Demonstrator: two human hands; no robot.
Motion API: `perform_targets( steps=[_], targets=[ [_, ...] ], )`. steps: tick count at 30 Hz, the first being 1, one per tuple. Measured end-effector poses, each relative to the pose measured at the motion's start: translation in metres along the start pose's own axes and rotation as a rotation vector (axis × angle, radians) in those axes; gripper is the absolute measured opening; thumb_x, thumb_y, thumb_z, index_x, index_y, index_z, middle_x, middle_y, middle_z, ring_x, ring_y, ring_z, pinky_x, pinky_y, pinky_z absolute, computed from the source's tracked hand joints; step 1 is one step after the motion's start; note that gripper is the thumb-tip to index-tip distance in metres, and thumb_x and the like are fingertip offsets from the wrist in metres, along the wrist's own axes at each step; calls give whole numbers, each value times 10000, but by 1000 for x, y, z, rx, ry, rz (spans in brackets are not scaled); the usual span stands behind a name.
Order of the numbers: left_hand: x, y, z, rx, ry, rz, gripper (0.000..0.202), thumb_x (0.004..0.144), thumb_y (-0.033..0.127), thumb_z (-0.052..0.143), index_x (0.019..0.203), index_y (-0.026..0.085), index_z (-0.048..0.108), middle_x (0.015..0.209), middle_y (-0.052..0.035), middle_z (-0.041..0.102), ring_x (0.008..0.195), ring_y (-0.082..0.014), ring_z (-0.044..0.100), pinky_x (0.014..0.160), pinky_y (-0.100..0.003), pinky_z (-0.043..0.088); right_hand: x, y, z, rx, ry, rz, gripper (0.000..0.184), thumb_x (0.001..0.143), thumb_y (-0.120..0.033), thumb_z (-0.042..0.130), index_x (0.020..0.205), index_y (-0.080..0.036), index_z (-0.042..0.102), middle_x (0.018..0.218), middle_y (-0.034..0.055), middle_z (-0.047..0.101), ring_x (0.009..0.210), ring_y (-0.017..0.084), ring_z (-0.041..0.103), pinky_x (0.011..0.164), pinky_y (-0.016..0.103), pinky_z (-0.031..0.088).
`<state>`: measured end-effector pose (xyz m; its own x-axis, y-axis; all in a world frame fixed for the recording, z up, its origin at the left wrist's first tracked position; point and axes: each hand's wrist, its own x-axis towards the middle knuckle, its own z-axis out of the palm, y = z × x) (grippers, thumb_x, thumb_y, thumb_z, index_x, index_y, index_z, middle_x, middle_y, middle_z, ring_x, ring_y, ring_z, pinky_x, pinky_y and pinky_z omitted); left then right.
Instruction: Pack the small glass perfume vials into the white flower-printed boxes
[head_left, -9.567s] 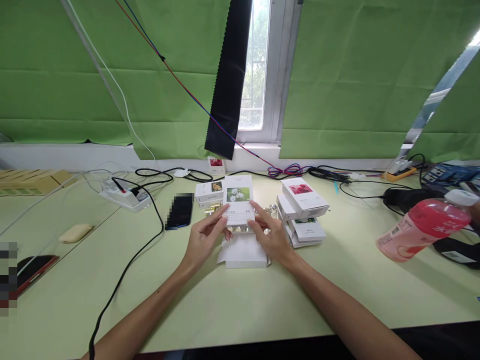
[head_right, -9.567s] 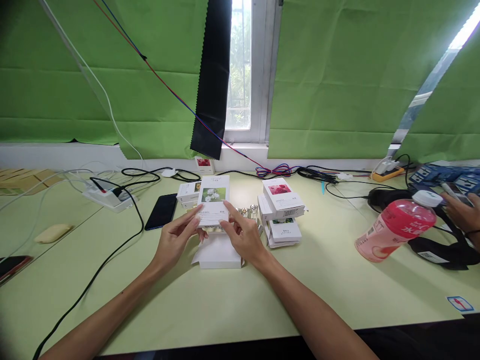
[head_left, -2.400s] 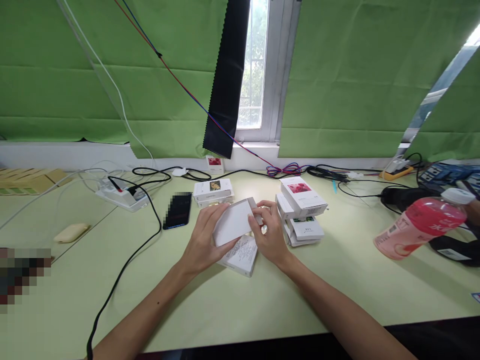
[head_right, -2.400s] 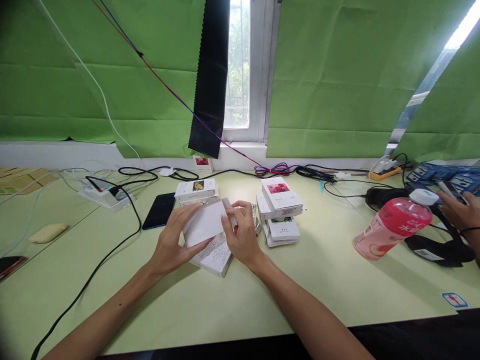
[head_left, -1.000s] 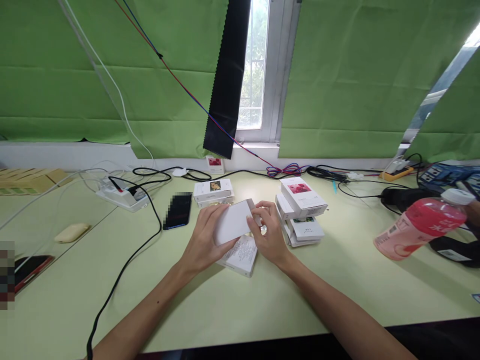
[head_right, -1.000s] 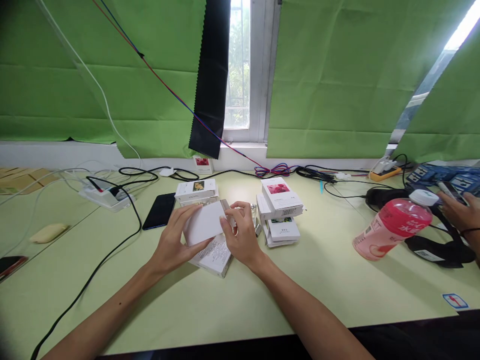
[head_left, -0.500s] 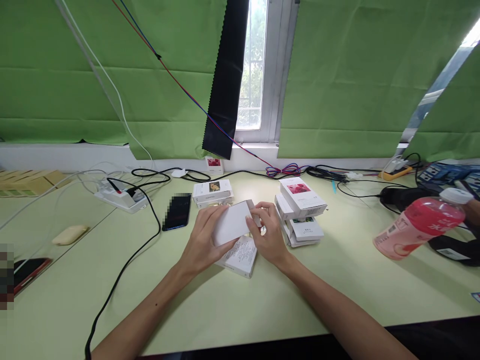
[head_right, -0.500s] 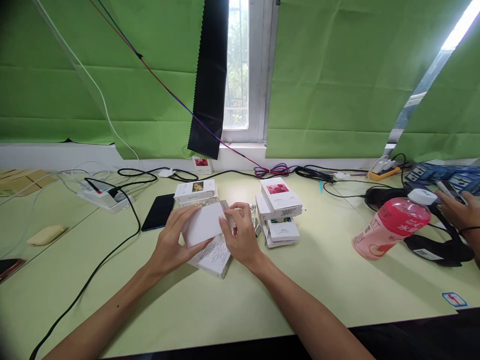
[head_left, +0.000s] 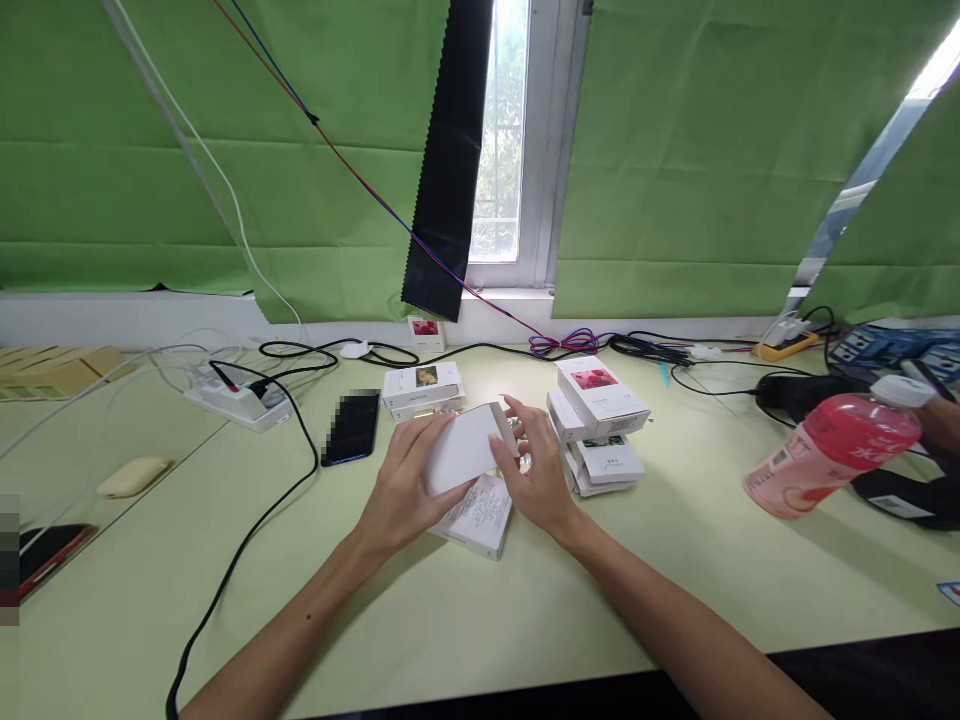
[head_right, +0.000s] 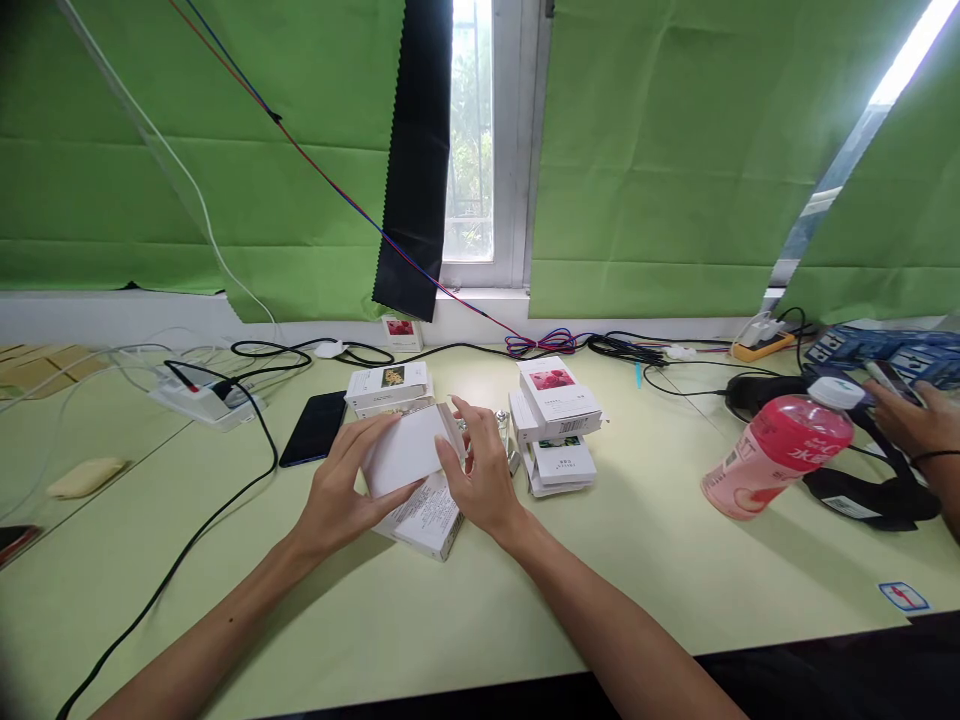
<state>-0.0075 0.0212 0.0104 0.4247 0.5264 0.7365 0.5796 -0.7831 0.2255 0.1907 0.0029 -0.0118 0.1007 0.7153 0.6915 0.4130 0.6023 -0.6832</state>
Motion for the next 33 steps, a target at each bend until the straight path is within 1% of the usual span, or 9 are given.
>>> perform_targets(
  steps=[4,8,15,20,24,26,30,31,33],
  targets=[
    [0,0,1,6,10,1,754,820,298,786,1478,276,419,1354,-114,585,1248,-301,561,1070,-449,492,1,-2,-1,25,-31,3,392,984,-290,544,1369,-221,570,1196,114,602,951,187,635,571,253,540],
    [0,1,0,9,14,4,754,822,291,786,1479,268,417,1360,-118,582,1250,-297,560,1070,-445,493,1,-6,-2,29,-50,-7,395,990,-282,532,1376,-217,586,1210,121,619,1007,202,650,565,249,541],
    [1,2,0,7,24,3,745,825,294,783,1477,274,423,1359,-117,584,1246,-301,567,1071,-456,496,0,-3,-1,32,-85,-12,438,994,-282,522,1427,-226,560,1280,129,629,1013,207,663,575,261,537],
    [1,2,0,1,27,5,751,819,300,791,1475,275,425,1362,-116,586,1244,-299,568,1068,-461,500,0,-2,-1,18,-122,-24,461,1007,-284,504,1464,-232,524,1340,122,629,1113,228,636,648,280,546],
    [0,1,-1,1,32,12,748,813,294,794,1468,272,433,1350,-117,593,1238,-301,573,1061,-462,504,0,-2,0,36,-162,-8,490,1017,-299,487,1502,-233,479,1354,123,629,1073,225,644,643,285,544],
    [0,2,-1,3,37,16,742,815,292,791,1465,273,434,1340,-118,600,1231,-304,579,1052,-466,508,0,0,0,44,-168,-8,498,1025,-305,473,1516,-227,460,1364,125,625,1089,228,642,691,301,557],
    [2,4,-1,2,44,28,730,823,306,785,1462,275,433,1325,-118,609,1217,-305,586,1034,-468,516,0,1,0,60,-162,-31,485,1055,-311,404,1533,-232,435,1384,115,619,1209,239,598,910,367,546],
    [2,4,-1,4,45,29,731,824,309,786,1462,274,431,1322,-119,610,1214,-304,586,1030,-465,517,0,1,-1,71,-163,-30,480,1064,-313,378,1534,-233,434,1389,113,617,1203,236,601,929,373,539],
    [2,4,-2,5,47,30,735,822,313,788,1462,271,429,1318,-119,611,1211,-303,583,1027,-460,516,0,0,-1,89,-170,-7,477,1077,-326,328,1529,-224,441,1389,117,616,1123,226,636,898,367,545]
  ],
)
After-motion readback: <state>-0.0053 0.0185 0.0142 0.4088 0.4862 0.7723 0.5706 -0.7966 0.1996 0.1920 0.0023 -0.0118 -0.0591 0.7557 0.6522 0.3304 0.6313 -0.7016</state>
